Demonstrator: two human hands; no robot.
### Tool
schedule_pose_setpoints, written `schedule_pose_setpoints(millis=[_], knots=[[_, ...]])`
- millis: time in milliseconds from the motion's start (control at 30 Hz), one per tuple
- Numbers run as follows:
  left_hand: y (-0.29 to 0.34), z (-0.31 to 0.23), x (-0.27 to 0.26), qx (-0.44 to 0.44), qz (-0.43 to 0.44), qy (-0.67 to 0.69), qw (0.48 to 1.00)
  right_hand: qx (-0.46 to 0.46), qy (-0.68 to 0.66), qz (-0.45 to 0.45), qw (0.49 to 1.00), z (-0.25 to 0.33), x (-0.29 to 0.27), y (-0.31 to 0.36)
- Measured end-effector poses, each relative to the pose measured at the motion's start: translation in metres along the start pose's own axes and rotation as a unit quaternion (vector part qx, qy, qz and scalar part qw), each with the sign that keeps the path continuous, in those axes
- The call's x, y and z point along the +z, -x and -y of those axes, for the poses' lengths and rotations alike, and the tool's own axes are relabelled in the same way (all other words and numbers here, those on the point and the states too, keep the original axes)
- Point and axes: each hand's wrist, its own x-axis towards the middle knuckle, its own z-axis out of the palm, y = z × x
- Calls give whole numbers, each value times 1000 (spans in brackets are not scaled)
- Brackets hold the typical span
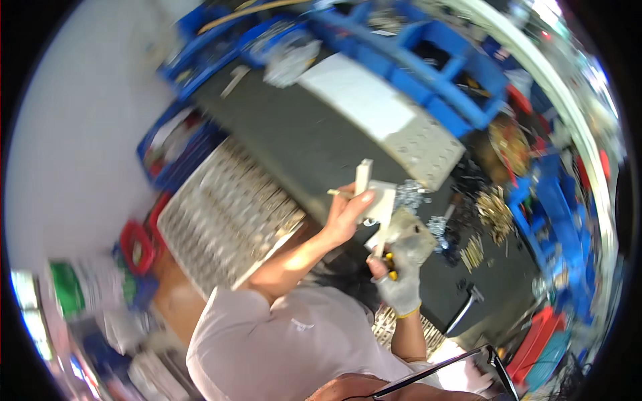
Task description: Assemble small metal latch components using a hammer and pliers on a workbench.
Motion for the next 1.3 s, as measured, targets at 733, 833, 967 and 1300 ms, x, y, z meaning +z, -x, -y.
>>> schedule_pose_setpoints(millis=[733,833,967,1300], knots=[[45,-46,-72,25,-255,105,961,71,-158,79,982,28,76,-29],[32,-37,-75,32,-266,145,953,107,-185,89,973,37,87,-28],[25,-34,-72,8,-199,158,967,114,-191,32,974,45,82,-34],[7,-23,-44,-29,-158,89,983,142,-173,77,972,19,73,-23]])
